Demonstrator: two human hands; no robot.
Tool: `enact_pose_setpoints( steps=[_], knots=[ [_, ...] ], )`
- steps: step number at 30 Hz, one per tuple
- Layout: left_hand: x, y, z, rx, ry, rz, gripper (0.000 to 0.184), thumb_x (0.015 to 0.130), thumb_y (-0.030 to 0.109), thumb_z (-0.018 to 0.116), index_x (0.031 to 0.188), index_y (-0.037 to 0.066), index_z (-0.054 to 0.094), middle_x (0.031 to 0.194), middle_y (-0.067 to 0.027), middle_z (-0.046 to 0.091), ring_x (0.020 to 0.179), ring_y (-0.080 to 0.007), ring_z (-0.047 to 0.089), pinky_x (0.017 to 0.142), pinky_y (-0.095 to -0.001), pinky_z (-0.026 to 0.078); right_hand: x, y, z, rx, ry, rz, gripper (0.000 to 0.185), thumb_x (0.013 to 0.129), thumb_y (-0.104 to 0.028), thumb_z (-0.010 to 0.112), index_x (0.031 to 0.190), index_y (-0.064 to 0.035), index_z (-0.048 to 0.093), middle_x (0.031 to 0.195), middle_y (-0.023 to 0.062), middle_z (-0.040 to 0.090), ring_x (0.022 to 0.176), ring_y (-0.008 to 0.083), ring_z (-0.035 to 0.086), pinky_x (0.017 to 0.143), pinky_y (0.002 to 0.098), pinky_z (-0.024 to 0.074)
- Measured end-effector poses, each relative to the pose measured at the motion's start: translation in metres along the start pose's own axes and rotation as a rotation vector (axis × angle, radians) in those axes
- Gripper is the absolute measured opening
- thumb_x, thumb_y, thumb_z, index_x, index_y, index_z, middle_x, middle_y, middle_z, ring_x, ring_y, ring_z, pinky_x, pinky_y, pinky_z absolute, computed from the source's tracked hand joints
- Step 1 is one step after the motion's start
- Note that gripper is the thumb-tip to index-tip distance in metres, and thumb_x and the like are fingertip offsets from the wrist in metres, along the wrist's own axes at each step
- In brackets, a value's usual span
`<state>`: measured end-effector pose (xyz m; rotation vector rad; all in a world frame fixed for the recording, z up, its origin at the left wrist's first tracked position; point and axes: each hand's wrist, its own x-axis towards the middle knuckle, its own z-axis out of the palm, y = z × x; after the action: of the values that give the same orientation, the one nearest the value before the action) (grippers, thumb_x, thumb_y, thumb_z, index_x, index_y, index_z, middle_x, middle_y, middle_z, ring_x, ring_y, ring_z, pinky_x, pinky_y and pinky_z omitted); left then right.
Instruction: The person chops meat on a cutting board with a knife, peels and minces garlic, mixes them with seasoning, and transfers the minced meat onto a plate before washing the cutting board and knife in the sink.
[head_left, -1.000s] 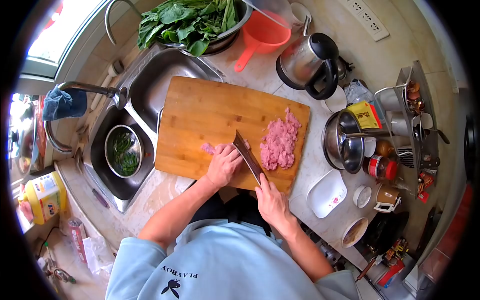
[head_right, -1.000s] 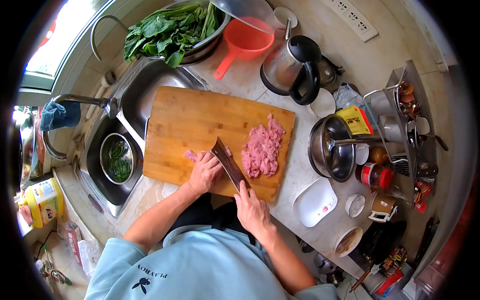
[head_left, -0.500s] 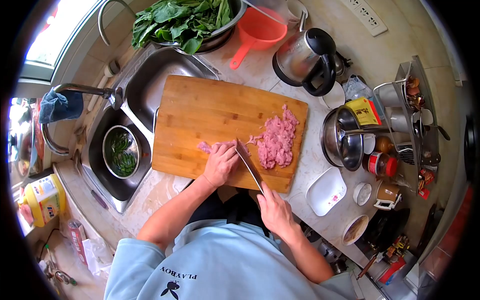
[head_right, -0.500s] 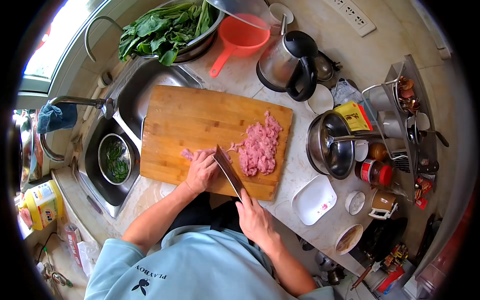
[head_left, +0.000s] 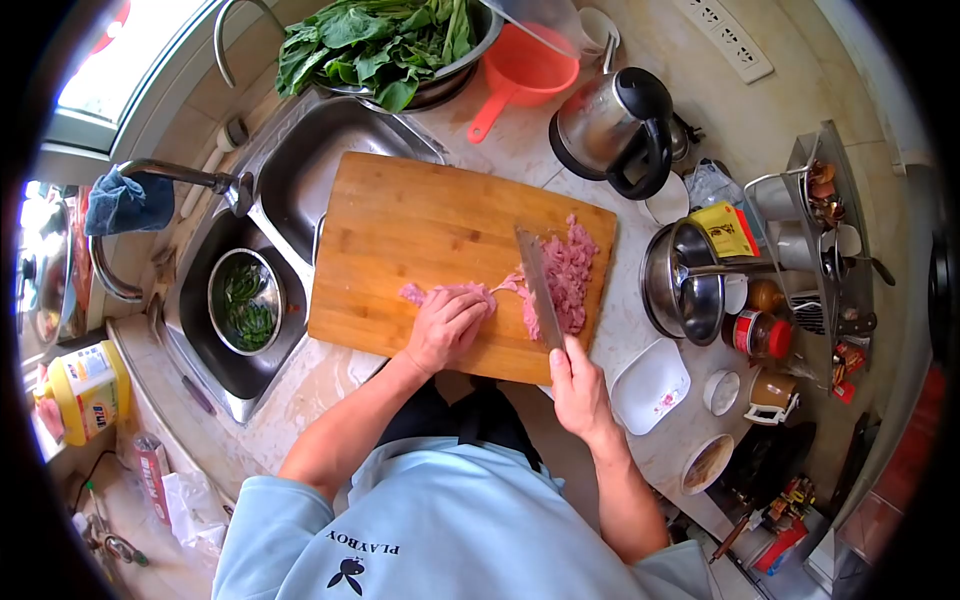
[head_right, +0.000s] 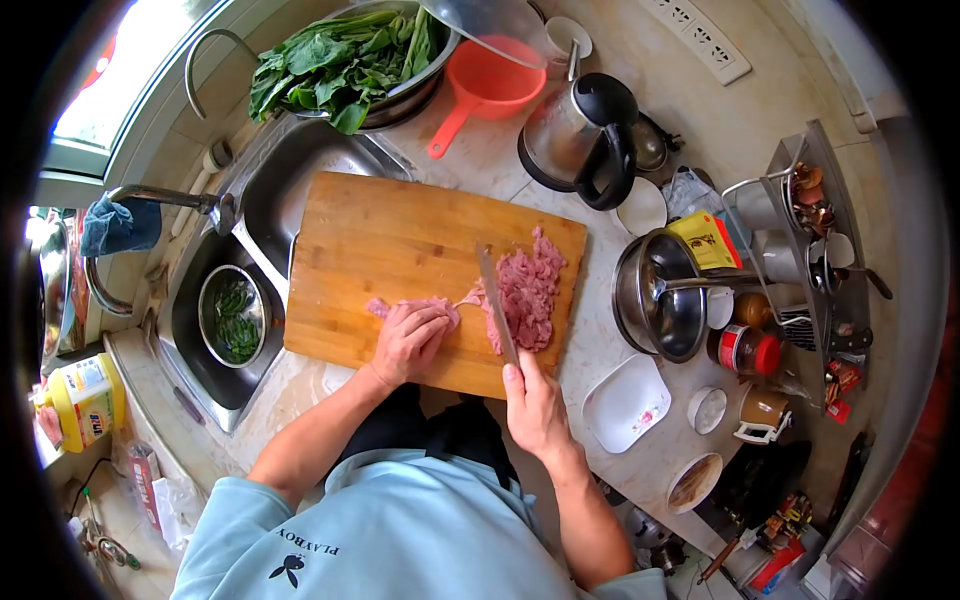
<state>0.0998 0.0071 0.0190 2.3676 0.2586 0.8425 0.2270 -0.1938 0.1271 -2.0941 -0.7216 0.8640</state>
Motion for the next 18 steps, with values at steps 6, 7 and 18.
enact_pose_setpoints(
  steps=[6,7,18],
  knots=[
    [0.000,0.003,-0.001,0.055,-0.063,-0.042,0.022,0.076,0.006,0.077,0.098,0.005,0.072,0.102,-0.0074,0.071,0.097,-0.0276,0.066,0.080,-0.0385,0.051,-0.031,0.000,0.005,-0.079,-0.150,0.066,0.033,0.106,-0.022,0.047,0.130,0.0000,0.054,0.103,0.0311,0.066,0.097,0.0530,0.061,0.079,0.0532,0.0498],
    [0.000,0.003,-0.001,0.069,-0.084,-0.040,0.022,0.076,0.006,0.077,0.097,0.005,0.072,0.102,-0.0073,0.071,0.097,-0.0275,0.066,0.080,-0.0386,0.051,-0.033,0.005,0.008,-0.094,-0.160,0.044,0.034,0.105,-0.022,0.047,0.130,0.0000,0.054,0.103,0.0311,0.066,0.097,0.0528,0.061,0.080,0.0534,0.0499],
    [-0.004,-0.003,-0.007,0.027,-0.082,0.013,0.025,0.076,0.009,0.075,0.100,0.007,0.072,0.112,-0.0072,0.069,0.101,-0.0267,0.064,0.084,-0.0382,0.050,-0.003,0.003,0.015,-0.134,-0.009,-0.048,0.030,0.106,-0.022,0.047,0.124,-0.0008,0.055,0.095,0.0300,0.065,0.089,0.0521,0.062,0.074,0.0542,0.0489]
  ],
)
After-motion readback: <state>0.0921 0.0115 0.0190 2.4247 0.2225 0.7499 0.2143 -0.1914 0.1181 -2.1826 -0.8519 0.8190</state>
